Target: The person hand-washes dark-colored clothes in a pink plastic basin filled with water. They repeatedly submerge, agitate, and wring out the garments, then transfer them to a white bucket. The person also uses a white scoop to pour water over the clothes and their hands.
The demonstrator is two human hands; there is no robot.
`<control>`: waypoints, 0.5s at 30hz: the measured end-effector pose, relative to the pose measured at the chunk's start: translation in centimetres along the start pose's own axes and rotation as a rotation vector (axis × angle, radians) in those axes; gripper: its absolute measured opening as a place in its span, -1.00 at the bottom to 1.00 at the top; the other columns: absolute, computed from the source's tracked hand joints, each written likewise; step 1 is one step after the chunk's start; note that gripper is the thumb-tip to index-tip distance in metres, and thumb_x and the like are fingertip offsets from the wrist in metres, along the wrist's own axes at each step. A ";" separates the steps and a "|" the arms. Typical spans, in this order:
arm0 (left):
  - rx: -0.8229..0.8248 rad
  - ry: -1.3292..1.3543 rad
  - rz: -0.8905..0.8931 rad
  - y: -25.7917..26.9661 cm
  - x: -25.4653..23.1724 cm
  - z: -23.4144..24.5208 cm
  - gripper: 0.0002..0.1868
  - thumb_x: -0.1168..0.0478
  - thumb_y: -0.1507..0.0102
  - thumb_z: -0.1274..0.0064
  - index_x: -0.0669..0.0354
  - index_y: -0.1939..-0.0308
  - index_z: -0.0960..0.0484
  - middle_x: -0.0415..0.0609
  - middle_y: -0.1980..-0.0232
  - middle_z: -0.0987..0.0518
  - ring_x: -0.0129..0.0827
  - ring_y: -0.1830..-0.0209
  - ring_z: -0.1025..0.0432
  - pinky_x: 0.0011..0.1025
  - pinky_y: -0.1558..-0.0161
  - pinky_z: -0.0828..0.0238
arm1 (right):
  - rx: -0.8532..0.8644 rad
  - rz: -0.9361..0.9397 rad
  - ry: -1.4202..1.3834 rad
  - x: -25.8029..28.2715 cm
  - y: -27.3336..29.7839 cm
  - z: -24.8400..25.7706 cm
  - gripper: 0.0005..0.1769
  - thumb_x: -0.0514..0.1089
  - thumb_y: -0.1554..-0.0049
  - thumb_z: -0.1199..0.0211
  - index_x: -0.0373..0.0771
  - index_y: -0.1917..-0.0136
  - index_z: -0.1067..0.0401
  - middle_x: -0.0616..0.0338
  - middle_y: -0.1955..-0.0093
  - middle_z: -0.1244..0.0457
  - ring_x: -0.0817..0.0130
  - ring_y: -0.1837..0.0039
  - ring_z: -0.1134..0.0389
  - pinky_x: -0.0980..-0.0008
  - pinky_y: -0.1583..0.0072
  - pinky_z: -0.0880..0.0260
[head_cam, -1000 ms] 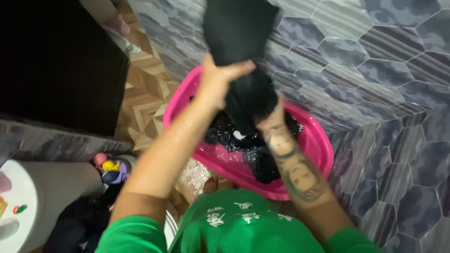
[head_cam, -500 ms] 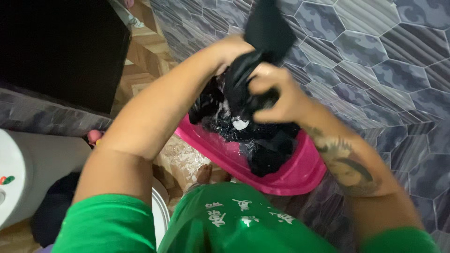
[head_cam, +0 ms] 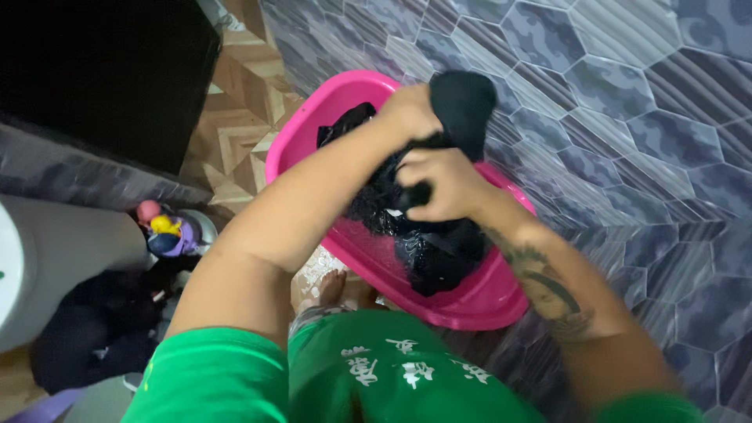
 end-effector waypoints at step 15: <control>-0.659 2.267 0.618 34.8 24.9 -3.1 -0.56 0.01 -0.12 -0.25 0.16 0.02 -0.60 0.04 0.00 -0.69 -0.06 0.02 -0.58 -0.01 -0.10 -0.51 | -0.183 -1.222 -1.492 -5.1 -8.4 -19.2 -0.61 0.12 -0.06 -0.29 -0.20 0.00 -0.51 0.08 -0.01 -0.43 0.10 -0.07 -0.45 0.04 -0.24 -0.45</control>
Point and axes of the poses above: each hand's wrist, its own y-axis away from the middle knuckle, its own z-axis out of the back of the hand, x = y × z, the point moved 6 cm from there along -y, towards the middle knuckle
